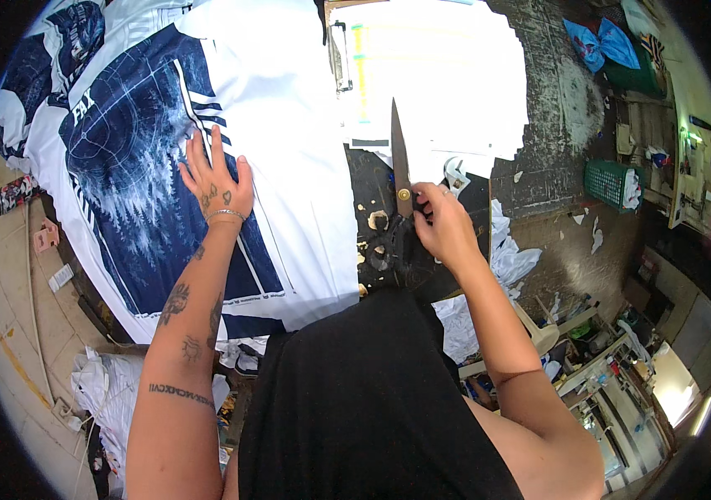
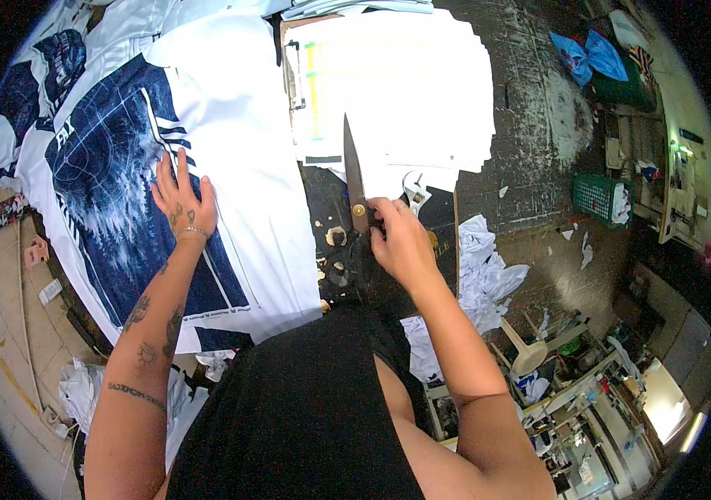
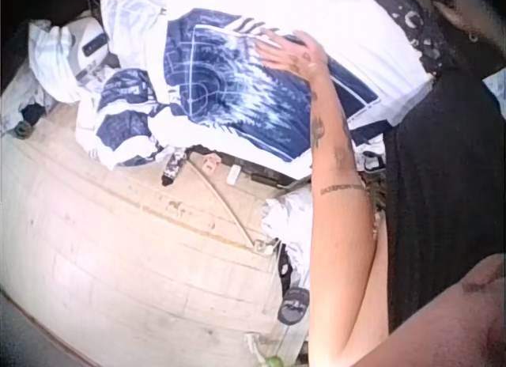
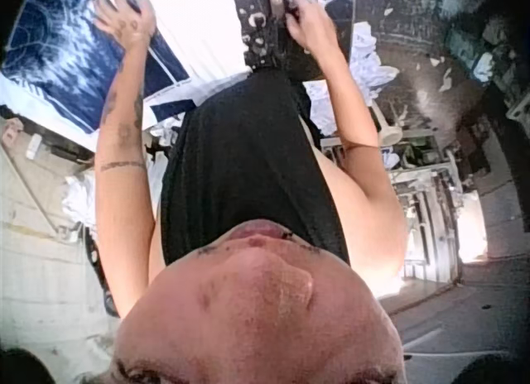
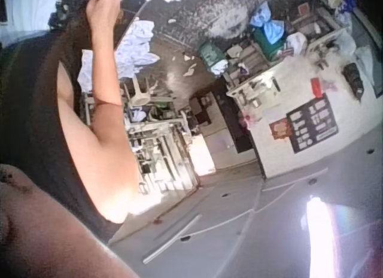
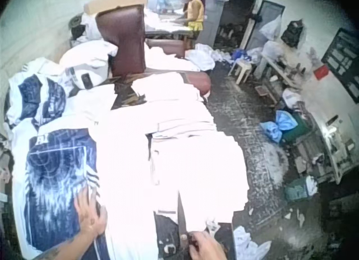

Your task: The person cuts the sleeves off several printed t-shirts using large shears. They repeatedly unfold each shirt, cut along the shoulder seam, and then fold the garment before moving to the next one.

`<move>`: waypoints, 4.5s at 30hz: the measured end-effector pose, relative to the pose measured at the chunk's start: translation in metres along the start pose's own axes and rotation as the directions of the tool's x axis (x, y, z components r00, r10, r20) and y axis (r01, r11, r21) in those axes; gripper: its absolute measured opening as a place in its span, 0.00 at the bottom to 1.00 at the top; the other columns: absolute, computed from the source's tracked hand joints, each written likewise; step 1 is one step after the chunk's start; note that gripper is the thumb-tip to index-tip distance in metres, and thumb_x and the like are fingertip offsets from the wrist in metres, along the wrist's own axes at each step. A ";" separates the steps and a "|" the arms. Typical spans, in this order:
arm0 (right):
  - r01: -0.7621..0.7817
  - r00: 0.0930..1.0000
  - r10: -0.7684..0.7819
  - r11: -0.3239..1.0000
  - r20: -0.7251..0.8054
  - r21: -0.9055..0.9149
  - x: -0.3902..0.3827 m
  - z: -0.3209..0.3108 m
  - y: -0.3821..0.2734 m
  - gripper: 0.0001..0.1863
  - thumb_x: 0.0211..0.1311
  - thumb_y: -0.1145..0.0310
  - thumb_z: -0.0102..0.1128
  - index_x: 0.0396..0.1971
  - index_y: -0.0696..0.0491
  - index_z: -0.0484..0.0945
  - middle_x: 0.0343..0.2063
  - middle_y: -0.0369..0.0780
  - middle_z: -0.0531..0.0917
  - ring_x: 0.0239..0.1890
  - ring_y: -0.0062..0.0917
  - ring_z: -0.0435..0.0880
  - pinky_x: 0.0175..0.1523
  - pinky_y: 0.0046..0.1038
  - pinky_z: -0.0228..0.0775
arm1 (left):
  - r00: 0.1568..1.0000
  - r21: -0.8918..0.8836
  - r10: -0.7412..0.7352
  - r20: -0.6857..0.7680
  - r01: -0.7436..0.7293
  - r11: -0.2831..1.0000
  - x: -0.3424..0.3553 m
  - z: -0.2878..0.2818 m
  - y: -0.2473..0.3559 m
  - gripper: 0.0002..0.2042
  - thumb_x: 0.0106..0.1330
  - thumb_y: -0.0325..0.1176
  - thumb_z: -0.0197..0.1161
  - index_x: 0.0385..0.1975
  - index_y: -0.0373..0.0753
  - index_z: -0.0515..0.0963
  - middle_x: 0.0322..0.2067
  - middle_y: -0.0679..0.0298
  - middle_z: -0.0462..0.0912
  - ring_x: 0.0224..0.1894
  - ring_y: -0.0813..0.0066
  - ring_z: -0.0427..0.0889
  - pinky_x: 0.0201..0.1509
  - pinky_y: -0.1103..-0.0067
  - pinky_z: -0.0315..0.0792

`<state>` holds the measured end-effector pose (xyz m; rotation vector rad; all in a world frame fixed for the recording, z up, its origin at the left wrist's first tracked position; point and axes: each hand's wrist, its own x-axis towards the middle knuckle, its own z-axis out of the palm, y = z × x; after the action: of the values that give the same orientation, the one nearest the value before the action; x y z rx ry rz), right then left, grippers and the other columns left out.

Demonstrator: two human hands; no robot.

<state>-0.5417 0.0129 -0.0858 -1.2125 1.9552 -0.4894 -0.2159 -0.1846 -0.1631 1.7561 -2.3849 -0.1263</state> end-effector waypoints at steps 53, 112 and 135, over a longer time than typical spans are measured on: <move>0.039 0.999 -0.043 0.988 -0.020 -0.147 0.079 -0.034 -0.075 0.27 0.70 0.63 0.59 0.68 0.48 0.72 0.33 0.54 0.88 0.37 0.50 0.88 0.45 0.46 0.79 | 0.999 -0.036 0.024 -0.026 -0.025 0.999 0.001 0.001 -0.001 0.36 0.67 0.43 0.58 0.78 0.48 0.61 0.77 0.48 0.55 0.81 0.47 0.48 0.80 0.44 0.36; -0.115 0.156 -0.891 0.411 0.426 0.904 0.005 -0.037 -0.120 0.28 0.53 0.47 0.80 0.18 0.55 0.75 0.18 0.40 0.78 0.23 0.39 0.82 0.28 0.38 0.68 | 0.999 -0.031 0.028 -0.024 -0.028 0.999 0.000 0.003 -0.003 0.36 0.68 0.44 0.58 0.78 0.49 0.59 0.76 0.48 0.55 0.81 0.47 0.47 0.80 0.43 0.35; 0.086 0.703 -0.617 -0.419 -0.354 0.904 -0.077 -0.060 -0.194 0.15 0.74 0.66 0.59 0.28 0.59 0.77 0.24 0.48 0.82 0.15 0.32 0.74 0.23 0.33 0.63 | 0.997 -0.037 0.032 -0.066 -0.034 0.999 -0.003 0.008 -0.005 0.34 0.69 0.45 0.59 0.77 0.48 0.62 0.75 0.49 0.57 0.80 0.49 0.50 0.80 0.45 0.37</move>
<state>-0.4560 -0.0151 0.1116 -0.5615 0.0309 -1.6918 -0.2117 -0.1841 -0.1722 1.6772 -2.3486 -0.1074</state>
